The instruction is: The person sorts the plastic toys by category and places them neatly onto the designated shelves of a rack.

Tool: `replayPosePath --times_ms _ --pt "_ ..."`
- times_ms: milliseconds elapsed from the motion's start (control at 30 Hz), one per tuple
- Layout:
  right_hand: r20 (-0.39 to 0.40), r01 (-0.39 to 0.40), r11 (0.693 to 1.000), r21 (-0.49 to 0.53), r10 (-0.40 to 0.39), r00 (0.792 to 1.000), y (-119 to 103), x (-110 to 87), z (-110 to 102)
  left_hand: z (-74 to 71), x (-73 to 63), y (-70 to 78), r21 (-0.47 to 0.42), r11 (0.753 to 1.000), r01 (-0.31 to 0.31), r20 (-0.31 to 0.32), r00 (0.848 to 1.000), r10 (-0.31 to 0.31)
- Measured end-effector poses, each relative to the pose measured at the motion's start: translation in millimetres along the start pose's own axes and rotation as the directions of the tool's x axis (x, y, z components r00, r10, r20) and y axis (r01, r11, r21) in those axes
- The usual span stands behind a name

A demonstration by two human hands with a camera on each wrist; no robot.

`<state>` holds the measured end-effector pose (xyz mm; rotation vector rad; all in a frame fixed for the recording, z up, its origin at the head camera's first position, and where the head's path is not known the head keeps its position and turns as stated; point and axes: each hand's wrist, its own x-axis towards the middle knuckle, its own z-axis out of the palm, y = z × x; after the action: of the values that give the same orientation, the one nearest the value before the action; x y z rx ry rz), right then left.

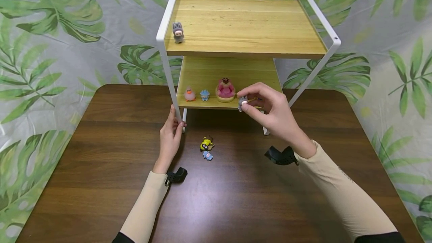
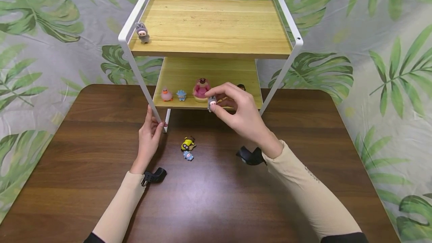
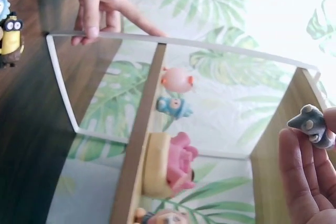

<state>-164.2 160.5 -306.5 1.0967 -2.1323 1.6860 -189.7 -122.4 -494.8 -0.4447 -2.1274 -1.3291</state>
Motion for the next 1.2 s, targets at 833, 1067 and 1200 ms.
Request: replayPosePath --times_ms 833,1067,1200 --pt "-0.013 0.07 0.995 -0.078 -0.071 0.997 -28 32.3 -6 0.8 -0.2 0.8 -0.005 1.0 0.001 0.003 1.0 -0.001" --pt "-0.003 0.113 0.991 -0.066 -0.113 0.994 -31 40.6 -6 -0.1 -0.7 1.3 0.001 1.0 -0.004 -0.004 1.0 0.004" --pt "-0.003 0.134 0.988 -0.081 -0.135 0.991 -34 46.1 -7 0.0 -0.5 1.2 0.001 1.0 -0.002 -0.003 1.0 0.002"
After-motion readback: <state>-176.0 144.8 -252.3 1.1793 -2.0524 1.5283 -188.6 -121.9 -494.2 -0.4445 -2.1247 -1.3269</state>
